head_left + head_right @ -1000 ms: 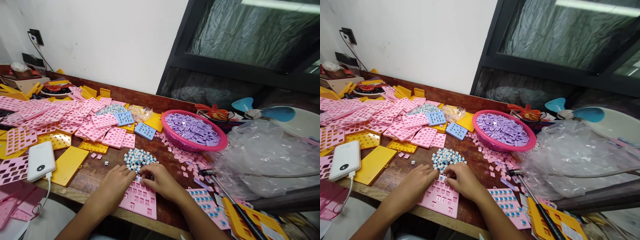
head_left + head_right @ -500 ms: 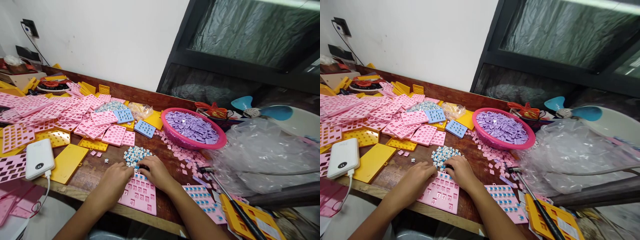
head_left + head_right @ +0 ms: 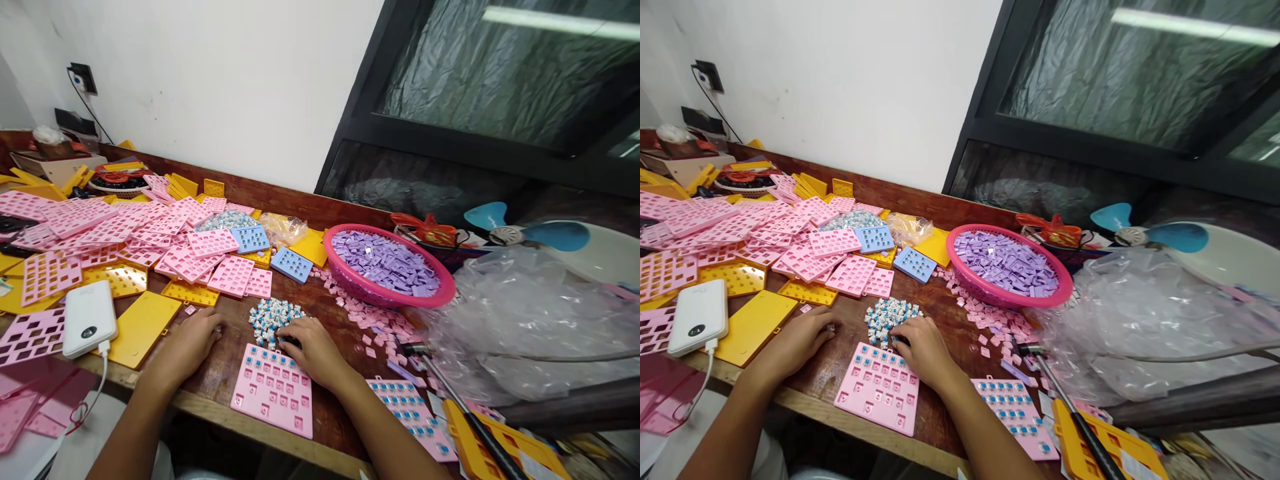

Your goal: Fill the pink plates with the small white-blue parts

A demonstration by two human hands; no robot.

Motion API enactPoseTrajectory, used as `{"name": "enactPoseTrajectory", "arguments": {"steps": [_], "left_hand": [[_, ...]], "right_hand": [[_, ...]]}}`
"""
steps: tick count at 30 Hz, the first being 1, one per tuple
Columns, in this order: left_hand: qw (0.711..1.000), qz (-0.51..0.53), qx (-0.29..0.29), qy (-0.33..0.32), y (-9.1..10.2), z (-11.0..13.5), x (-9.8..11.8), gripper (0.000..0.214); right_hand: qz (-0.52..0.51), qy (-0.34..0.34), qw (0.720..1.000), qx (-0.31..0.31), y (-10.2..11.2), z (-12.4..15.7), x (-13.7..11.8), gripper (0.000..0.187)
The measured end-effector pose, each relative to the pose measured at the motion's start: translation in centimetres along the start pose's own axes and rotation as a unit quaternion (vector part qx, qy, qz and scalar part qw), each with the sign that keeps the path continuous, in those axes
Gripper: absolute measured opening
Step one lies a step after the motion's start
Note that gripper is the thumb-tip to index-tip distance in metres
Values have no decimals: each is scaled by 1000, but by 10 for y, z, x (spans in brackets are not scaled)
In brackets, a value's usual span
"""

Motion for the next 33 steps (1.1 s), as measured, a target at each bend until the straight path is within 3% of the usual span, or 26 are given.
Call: {"name": "enactPoseTrajectory", "arguments": {"steps": [4,7,10,14,21,27,33], "left_hand": [[1000,17,1,6,2,0,2,19],[999,41,11,-19,11,7,14,22],[996,65,14,-53,19,17,33,26],[995,70,3,-72,23,26,53,24],[987,69,-76,-121,2,39,86,23],[980,109,-81,-147,-9,44,90,19],[976,150,-60,-149,-8,43,87,25]], "right_hand": [[-42,3,999,7,9,1,-3,15],[-119,17,993,17,22,6,-15,13],[-156,56,986,-30,22,13,-36,14],[-115,94,986,-77,11,18,-54,18],[-48,106,991,-66,-3,19,-59,16],[-25,118,992,-48,-4,19,-62,15],[-8,113,993,-30,-7,19,-64,8]]}}
Point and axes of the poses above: each hand's wrist, its own z-axis away from the middle knuckle, its own y-axis out of the back of the hand, x = y × z, the point moved 9 cm from there along -z, towards the middle knuckle, and after that the axes turned 3 degrees about -z, right-handed, at the moved point
